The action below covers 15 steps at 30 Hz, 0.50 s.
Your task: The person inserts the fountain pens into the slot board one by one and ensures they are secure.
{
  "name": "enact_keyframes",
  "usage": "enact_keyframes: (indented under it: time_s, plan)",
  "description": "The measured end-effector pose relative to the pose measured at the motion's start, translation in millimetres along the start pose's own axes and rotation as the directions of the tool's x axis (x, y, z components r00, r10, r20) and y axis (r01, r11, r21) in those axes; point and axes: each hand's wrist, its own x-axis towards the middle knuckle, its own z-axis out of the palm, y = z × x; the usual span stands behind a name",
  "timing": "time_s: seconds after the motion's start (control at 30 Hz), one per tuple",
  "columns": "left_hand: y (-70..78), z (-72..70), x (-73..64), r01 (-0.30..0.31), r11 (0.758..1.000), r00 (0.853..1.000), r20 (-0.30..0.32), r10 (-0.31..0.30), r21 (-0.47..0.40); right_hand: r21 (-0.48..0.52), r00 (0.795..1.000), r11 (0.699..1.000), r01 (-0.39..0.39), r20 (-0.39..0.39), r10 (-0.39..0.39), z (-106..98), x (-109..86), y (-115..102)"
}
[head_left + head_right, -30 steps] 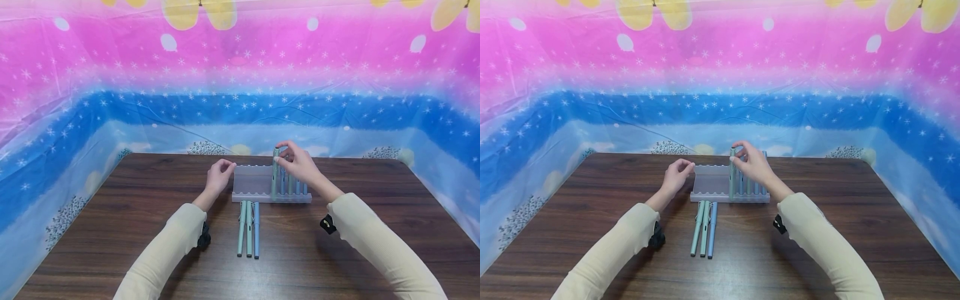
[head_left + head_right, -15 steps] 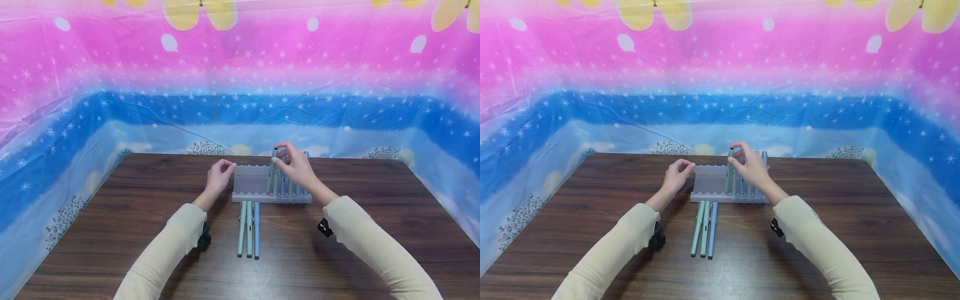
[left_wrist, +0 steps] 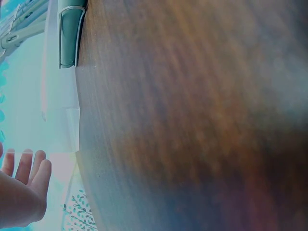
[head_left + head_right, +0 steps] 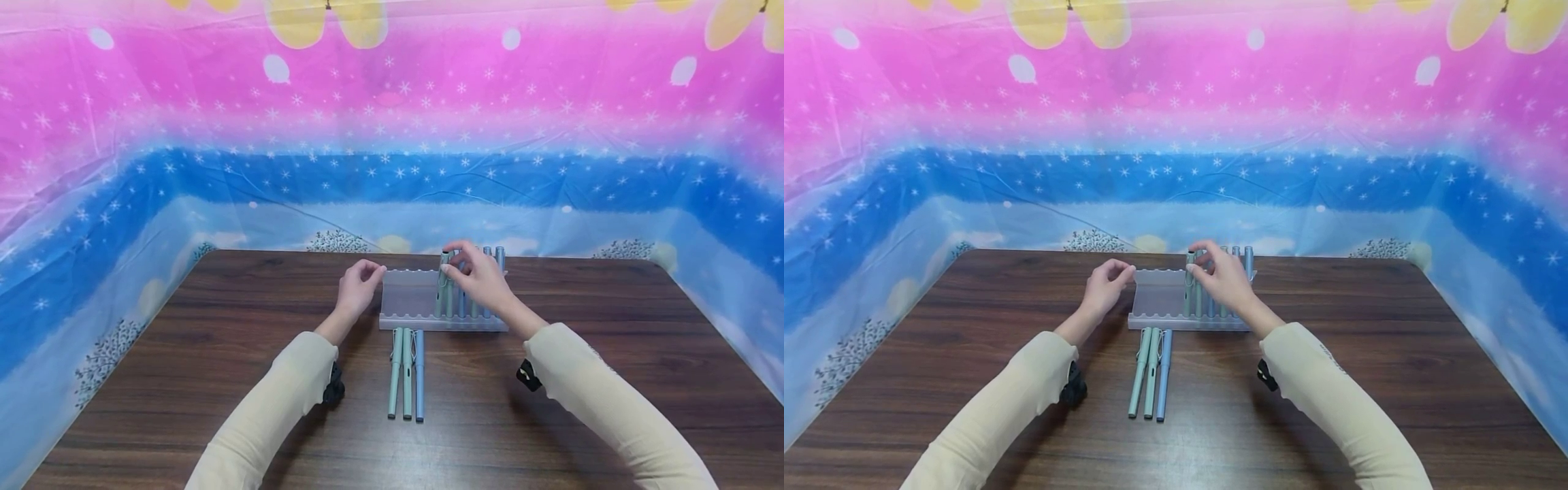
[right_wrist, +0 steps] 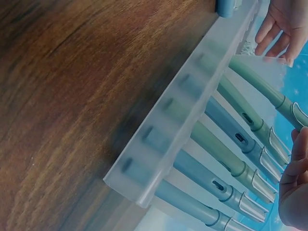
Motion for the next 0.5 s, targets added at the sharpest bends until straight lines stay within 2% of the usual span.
enact_keyframes:
  time_s: [0.5]
  plan:
    - [-0.2,0.1,-0.2,-0.01,1.0,1.0,-0.008,0.01,-0.009,0.025,0.992,0.995,-0.099,0.084,0.096,-2.8,8.7,1.6]
